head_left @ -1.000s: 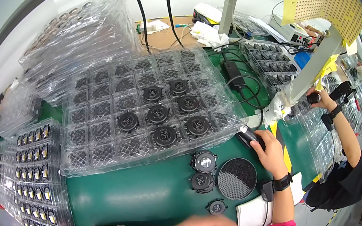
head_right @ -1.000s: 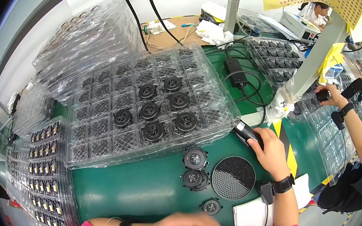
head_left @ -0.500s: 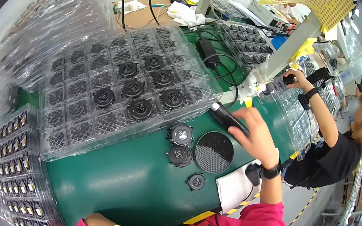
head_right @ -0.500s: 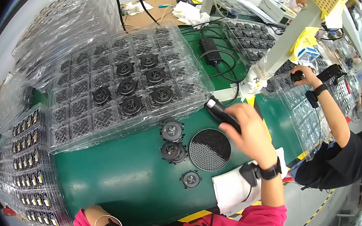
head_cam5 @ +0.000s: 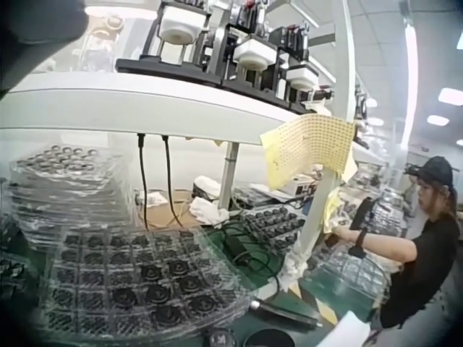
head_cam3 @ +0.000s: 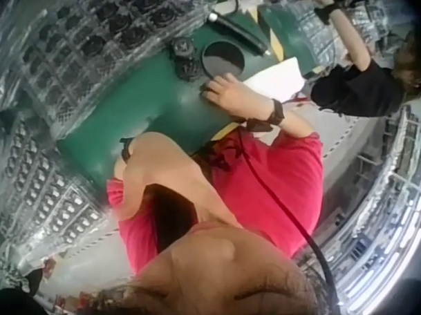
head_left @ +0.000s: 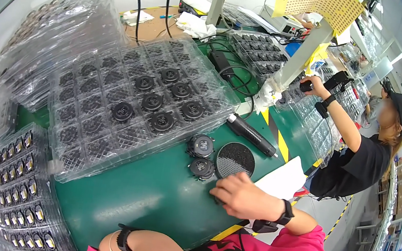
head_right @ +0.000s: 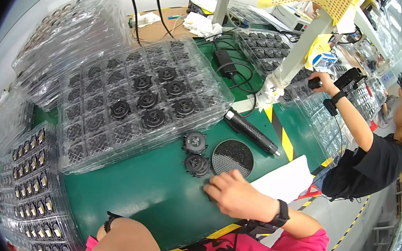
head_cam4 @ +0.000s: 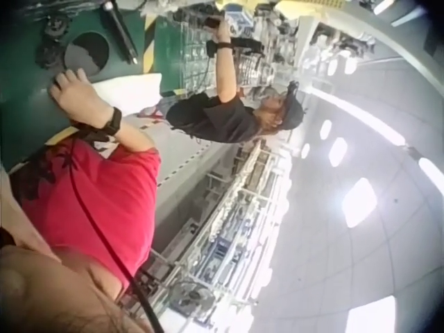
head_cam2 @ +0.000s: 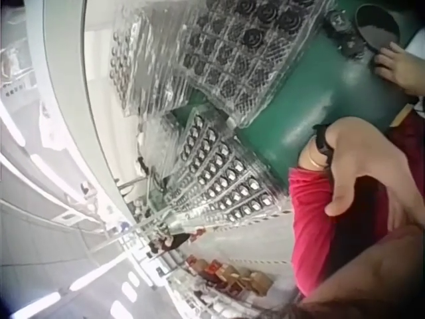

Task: Assembling small electronic components by placing them on a housing and securing them with screws using an electric screwdriver.

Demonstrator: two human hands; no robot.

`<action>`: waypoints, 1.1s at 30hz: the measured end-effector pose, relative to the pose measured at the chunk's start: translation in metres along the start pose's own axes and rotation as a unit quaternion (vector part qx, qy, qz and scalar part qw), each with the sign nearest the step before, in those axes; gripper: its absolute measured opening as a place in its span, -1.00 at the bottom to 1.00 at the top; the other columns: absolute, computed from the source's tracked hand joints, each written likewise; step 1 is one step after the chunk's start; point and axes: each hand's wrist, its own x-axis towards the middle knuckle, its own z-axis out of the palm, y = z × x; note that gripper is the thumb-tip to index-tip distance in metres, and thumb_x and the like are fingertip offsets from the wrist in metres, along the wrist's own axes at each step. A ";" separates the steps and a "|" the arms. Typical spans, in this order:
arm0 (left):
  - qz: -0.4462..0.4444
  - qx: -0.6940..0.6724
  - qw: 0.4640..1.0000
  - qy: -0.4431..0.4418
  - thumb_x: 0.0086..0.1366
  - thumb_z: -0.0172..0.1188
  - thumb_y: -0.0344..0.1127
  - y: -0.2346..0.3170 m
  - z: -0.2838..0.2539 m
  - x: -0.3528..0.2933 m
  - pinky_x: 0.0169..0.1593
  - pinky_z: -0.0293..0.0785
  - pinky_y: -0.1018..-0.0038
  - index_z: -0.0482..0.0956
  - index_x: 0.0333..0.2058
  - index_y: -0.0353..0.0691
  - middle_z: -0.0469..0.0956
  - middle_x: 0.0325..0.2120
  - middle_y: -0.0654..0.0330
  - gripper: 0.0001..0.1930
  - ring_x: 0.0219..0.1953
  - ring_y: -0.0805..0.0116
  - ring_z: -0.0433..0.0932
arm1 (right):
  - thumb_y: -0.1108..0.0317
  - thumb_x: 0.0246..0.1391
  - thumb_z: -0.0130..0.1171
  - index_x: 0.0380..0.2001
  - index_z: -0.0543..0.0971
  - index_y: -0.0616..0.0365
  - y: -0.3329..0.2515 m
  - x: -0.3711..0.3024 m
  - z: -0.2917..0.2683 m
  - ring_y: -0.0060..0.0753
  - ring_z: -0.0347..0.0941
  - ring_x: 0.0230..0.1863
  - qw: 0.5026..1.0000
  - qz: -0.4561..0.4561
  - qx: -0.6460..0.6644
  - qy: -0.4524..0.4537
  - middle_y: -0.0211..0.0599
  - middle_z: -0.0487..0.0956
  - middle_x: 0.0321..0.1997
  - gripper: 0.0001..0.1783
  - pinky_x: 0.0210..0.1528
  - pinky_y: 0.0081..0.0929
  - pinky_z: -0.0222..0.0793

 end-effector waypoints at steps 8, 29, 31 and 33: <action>0.124 0.106 0.983 0.088 -0.13 0.45 0.40 -0.006 0.001 0.019 0.22 0.34 0.24 0.02 0.32 -0.63 0.23 0.27 -0.26 0.36 0.21 -0.03 0.40 | 0.44 -0.16 0.31 0.10 0.42 0.21 0.025 0.061 -0.041 -0.02 0.38 0.03 0.980 0.071 0.027 0.184 -0.11 0.43 0.03 -0.35 0.10 -0.14 0.31; -0.019 -0.272 0.751 0.602 0.49 -0.03 -0.10 -0.226 -0.095 -0.042 0.00 0.49 0.44 0.48 -0.02 -0.24 0.59 -0.15 0.15 -0.67 -0.07 0.38 0.57 | 0.20 -0.28 0.58 -0.11 0.43 0.23 0.036 0.104 0.004 0.17 0.56 -0.22 0.950 0.213 0.134 0.183 0.00 0.55 -0.15 -0.31 -0.18 -0.18 0.52; 0.008 -0.263 0.761 0.593 0.48 0.01 -0.10 -0.233 -0.093 -0.044 -0.06 0.51 0.50 0.50 -0.04 -0.21 0.61 -0.19 0.19 -0.69 -0.11 0.43 0.58 | 0.20 -0.27 0.58 -0.12 0.44 0.21 0.037 0.103 0.007 0.14 0.56 -0.23 0.948 0.207 0.140 0.198 -0.03 0.55 -0.17 -0.32 -0.19 -0.20 0.52; 0.009 -0.266 0.759 0.594 0.48 -0.01 -0.11 -0.233 -0.091 -0.044 -0.05 0.51 0.50 0.50 -0.04 -0.21 0.61 -0.19 0.20 -0.69 -0.11 0.44 0.58 | 0.20 -0.28 0.59 -0.12 0.44 0.20 0.037 0.096 0.008 0.10 0.57 -0.24 0.948 0.199 0.140 0.207 -0.06 0.56 -0.17 -0.32 -0.19 -0.22 0.52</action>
